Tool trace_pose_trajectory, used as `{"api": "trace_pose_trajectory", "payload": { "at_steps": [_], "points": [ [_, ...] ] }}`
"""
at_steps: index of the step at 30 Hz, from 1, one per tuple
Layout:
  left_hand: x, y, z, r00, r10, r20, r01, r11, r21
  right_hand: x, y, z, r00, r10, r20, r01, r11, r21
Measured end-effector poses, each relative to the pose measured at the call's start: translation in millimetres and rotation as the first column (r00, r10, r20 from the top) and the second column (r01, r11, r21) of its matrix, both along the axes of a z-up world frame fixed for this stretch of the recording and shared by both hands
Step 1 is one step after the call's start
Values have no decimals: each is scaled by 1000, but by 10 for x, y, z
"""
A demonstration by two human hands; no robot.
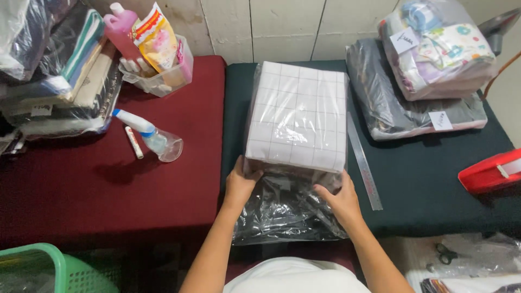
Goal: Packaging a stack of folded items into a clear plastic bag.
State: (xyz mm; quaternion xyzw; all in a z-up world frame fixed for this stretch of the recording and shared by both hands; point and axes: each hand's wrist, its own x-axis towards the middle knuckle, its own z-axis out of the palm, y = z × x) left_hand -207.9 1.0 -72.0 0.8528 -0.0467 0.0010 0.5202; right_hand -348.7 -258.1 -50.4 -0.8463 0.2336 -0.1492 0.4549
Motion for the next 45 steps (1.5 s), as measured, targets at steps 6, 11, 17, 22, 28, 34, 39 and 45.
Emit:
{"api": "trace_pose_trajectory", "payload": {
  "at_steps": [6, 11, 17, 22, 28, 34, 39, 45],
  "points": [
    [-16, -59, 71, 996, -63, -66, 64, 998, 12, -43, 19, 112, 983, 126, -136, -103, 980, 169],
    [-31, -51, 74, 992, -82, 95, 82, 997, 8, -127, -156, -375, 940, -44, -337, 72, 995, 70],
    [-7, -29, 67, 888, -118, 445, -53, 933, 355, 46, 57, 485, 993, 32, -115, -28, 999, 36],
    [-50, -73, 255, 969, -78, 233, 57, 994, 97, 290, -123, -195, 993, 47, -110, -30, 988, 150],
    [-17, -109, 193, 985, -44, 165, 44, 999, 4, 462, -259, -595, 996, 88, -23, -86, 991, 98],
    [249, -253, -26, 954, 31, 297, -48, 997, 52, 902, -477, -779, 992, 127, 20, -128, 976, 176],
    [432, -420, -3, 960, 94, 264, -120, 989, 86, 1209, -551, -623, 982, 153, 115, -158, 987, 38],
    [421, -425, -216, 981, 114, 158, -164, 923, 349, 963, -212, -340, 988, -77, -135, 41, 967, -252]
  ]
}}
